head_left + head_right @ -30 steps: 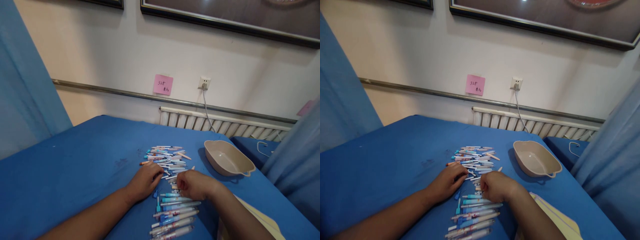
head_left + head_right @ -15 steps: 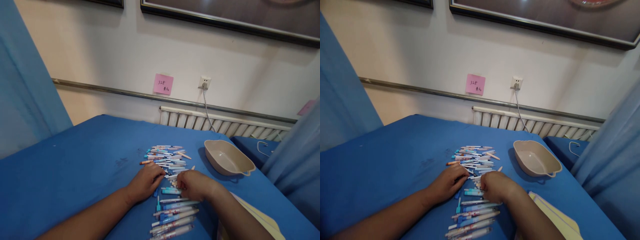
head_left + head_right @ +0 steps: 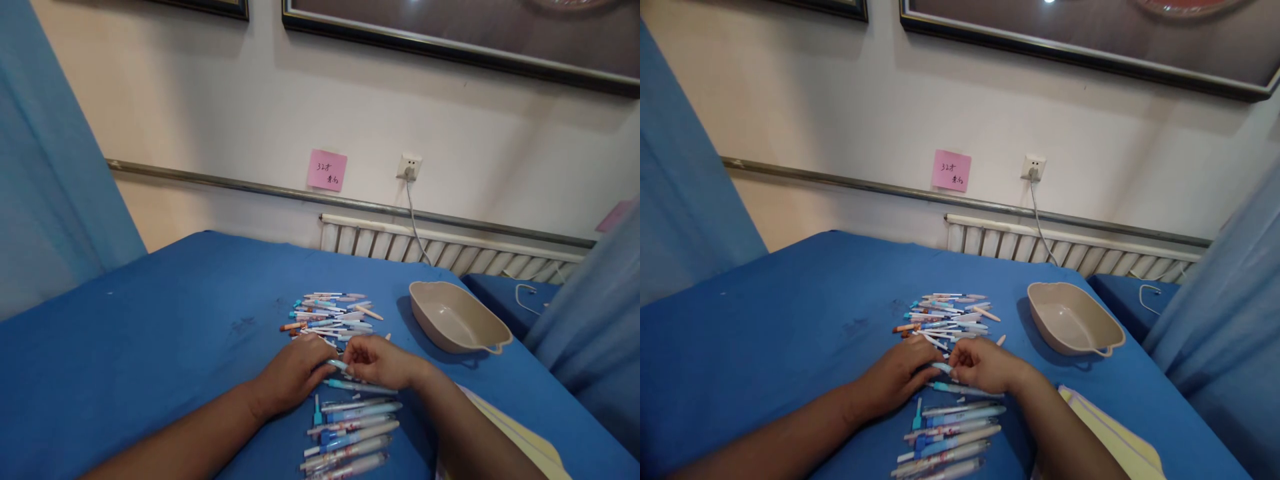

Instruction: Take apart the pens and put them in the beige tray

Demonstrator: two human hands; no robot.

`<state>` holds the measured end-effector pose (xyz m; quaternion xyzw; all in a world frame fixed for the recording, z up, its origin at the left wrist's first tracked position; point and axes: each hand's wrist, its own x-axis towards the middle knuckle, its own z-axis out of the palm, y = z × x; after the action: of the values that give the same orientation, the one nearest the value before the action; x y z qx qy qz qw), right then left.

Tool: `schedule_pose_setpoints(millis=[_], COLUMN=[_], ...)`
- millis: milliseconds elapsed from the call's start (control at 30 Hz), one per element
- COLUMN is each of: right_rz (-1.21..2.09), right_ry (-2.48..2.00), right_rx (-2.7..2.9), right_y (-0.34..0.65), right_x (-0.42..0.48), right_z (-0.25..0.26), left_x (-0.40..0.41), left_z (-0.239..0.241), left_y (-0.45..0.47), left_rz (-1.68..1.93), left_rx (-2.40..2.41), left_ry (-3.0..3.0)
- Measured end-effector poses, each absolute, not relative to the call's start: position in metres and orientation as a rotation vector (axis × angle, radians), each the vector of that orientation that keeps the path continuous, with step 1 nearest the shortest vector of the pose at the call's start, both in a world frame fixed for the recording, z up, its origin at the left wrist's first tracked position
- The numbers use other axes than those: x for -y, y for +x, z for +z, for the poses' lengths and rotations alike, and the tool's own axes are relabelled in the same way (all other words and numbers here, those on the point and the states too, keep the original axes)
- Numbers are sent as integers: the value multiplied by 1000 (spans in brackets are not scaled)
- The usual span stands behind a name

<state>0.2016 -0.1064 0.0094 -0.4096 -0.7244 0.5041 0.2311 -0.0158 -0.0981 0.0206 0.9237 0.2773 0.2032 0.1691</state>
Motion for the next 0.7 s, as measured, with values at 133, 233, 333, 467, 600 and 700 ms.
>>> schedule_pose_setpoints(millis=[133,233,333,467,600,700], right_rz=[1417,1367,1354,1326,1264,1187], right_ry=[-1167,-1208,-1208,-1216,-1209,-1147], right_rx=[1765,1681,1650,1654,1639,1639], right_y=[200,199,194,185,182,184], right_x=[98,93,91,94,95,94], right_z=[5,0,-4,-5,-4,-5], left_x=[94,92,93,94,93,93], left_z=[15,14,15,15,13,14], left_y=[-18,-18,-17,-17,-17,-17], left_rz=[640,667,671,650,625,602], left_rx=[-960,-1015,-1009,-987,-1037,-1058], left_ry=[2613,2611,2631,2666,2682,2664])
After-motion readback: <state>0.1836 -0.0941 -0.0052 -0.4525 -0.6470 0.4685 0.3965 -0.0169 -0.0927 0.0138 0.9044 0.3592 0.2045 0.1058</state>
